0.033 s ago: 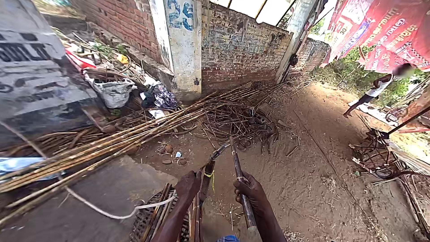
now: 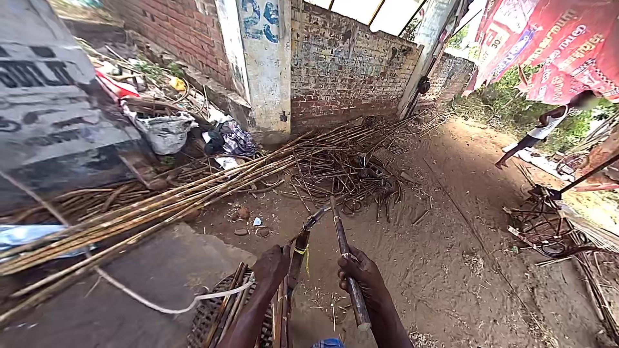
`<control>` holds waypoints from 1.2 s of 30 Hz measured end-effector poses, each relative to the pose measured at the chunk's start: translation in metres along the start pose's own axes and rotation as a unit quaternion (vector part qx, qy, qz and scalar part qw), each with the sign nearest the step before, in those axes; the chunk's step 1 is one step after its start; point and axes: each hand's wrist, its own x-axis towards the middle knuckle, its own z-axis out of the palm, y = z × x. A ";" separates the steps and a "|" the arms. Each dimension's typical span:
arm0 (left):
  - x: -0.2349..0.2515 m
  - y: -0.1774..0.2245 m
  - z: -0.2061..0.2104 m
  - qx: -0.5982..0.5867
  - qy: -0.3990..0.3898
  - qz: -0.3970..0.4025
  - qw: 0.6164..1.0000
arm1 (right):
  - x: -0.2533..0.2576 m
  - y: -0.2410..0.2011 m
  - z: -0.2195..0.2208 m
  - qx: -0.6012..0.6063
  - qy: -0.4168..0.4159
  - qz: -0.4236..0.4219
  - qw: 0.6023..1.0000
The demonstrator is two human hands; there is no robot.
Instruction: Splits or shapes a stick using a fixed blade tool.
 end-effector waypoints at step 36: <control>-0.099 0.024 0.020 -0.206 0.085 0.323 0.920 | 0.007 0.050 -0.081 -0.242 0.060 0.019 0.968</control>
